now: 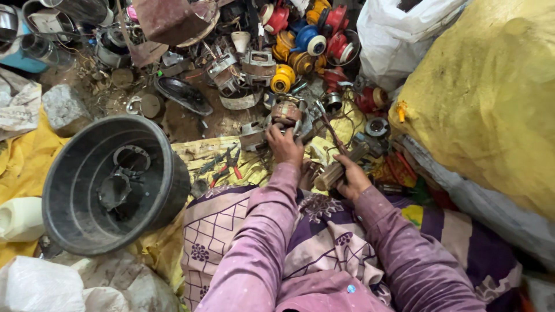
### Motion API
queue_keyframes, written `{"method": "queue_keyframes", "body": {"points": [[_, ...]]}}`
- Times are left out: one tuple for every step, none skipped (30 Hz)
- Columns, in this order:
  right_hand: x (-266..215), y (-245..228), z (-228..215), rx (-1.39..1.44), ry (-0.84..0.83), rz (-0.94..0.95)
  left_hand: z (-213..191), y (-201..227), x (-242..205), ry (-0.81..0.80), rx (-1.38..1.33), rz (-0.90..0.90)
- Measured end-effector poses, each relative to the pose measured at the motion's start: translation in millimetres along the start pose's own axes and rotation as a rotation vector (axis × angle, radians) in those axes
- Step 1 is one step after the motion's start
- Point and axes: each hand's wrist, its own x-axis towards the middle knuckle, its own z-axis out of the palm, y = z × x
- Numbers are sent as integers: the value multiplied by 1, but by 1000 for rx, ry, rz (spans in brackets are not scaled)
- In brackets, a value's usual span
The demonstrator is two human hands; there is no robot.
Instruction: The person sits on the floor and dismantles a motor component by hand, pulling out copper windings. They then use a hammer to strike the metal casing, breaking it apart and separating the internal parts.
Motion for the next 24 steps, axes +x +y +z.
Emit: {"method": "queue_keyframes", "body": {"points": [[-1,1,0,-8,4,2,1,-1,2,-12,-28,-47],[-1,2,0,-15,8,4,2,-2,4,-23,-56,-94],[-1,2,1,-20,11,9,3,-2,7,-37,-80,-140],[-2,1,1,-20,9,9,2,-1,9,-9,-160,-179],[-2,3,2,-18,7,8,-1,-4,10,18,-240,-218],[-3,4,3,-17,5,8,-6,-7,8,45,-319,-256],[-3,4,4,-24,15,8,-12,-11,7,29,-321,-282],[-3,4,5,-32,25,8,-21,-19,4,14,-323,-308],[-3,2,4,-38,37,4,-28,-26,1,-5,-328,-332],[-1,-1,5,-29,34,-7,-34,-33,-1,6,-378,-248],[-1,1,3,-22,34,-9,-41,-43,-8,13,-422,-171],[-1,4,0,-14,35,-11,-43,-49,-14,20,-466,-94],[0,7,1,-17,27,-1,-45,-55,-19,5,-397,-87],[-1,10,0,-20,19,10,-46,-58,-24,-11,-327,-79],[1,8,4,-24,6,14,-43,-57,-22,-20,-261,-66],[2,6,7,-34,10,11,-41,-55,-22,-8,-252,-32],[0,5,7,-42,19,5,-38,-52,-25,1,-247,4],[-2,5,7,-50,28,0,-35,-50,-27,9,-243,39],[-3,4,6,-54,33,0,-33,-49,-28,-49,-123,41],[-5,3,5,-59,39,0,-30,-48,-28,-107,-4,43],[-5,3,4,-64,43,3,-29,-49,-27,-166,118,43],[-6,3,2,-83,38,4,-28,-49,-24,-140,123,72],[-5,5,3,-103,29,6,-28,-50,-18,-112,130,102],[-4,7,2,-123,21,7,-29,-50,-11,-84,138,131]]}}
